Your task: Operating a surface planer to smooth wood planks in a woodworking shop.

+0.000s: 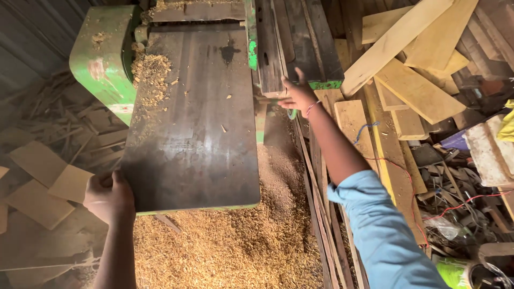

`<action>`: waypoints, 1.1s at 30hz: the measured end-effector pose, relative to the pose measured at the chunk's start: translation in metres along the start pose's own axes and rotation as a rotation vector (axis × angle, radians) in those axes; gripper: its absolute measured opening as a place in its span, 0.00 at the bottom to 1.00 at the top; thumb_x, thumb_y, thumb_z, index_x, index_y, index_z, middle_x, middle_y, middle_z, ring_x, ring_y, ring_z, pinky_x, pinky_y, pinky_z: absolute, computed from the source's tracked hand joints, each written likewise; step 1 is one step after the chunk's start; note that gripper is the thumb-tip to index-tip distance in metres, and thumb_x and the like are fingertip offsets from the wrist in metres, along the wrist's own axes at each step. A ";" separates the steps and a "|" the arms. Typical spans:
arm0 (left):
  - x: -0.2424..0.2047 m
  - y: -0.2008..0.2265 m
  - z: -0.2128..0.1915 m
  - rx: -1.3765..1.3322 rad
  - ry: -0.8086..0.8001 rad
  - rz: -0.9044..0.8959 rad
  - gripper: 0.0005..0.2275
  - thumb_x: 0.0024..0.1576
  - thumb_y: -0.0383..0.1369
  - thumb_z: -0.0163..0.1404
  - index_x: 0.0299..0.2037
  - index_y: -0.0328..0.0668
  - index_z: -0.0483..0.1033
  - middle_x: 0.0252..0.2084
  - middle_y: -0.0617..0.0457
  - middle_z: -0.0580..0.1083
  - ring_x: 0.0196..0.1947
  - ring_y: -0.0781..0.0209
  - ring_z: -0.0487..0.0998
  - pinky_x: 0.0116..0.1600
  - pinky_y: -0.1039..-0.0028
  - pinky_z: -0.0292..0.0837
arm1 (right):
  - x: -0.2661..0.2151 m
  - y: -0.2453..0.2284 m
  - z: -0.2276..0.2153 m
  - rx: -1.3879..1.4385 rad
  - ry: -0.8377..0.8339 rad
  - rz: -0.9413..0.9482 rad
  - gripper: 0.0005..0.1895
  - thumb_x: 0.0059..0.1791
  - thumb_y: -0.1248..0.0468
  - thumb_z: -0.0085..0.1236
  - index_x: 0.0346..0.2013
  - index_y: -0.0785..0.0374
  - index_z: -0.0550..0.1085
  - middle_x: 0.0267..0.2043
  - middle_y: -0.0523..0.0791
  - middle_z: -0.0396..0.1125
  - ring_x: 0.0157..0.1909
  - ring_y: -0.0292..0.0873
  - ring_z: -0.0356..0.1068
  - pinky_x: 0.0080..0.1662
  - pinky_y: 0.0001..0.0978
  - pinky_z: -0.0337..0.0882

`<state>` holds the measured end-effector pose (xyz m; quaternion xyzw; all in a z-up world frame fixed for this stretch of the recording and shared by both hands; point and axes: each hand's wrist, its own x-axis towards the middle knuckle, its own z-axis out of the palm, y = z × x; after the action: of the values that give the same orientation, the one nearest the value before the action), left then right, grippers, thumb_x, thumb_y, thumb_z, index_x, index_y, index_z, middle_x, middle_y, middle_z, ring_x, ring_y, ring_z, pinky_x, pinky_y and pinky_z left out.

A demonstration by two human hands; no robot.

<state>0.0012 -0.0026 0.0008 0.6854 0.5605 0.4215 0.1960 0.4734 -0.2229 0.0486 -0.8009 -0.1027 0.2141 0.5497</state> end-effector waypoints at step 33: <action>0.010 -0.019 0.016 0.123 0.069 0.159 0.03 0.56 0.26 0.53 0.31 0.42 0.79 0.28 0.51 0.78 0.27 0.57 0.80 0.36 0.66 0.76 | 0.011 0.035 0.027 0.698 -0.379 0.043 0.34 0.58 0.56 0.42 0.76 0.39 0.41 0.77 0.44 0.50 0.57 0.63 0.74 0.53 0.63 0.75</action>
<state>0.0025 0.0159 -0.0192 0.7235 0.5357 0.4236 0.1001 0.4679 -0.2093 0.0052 -0.5141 -0.1068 0.3916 0.7556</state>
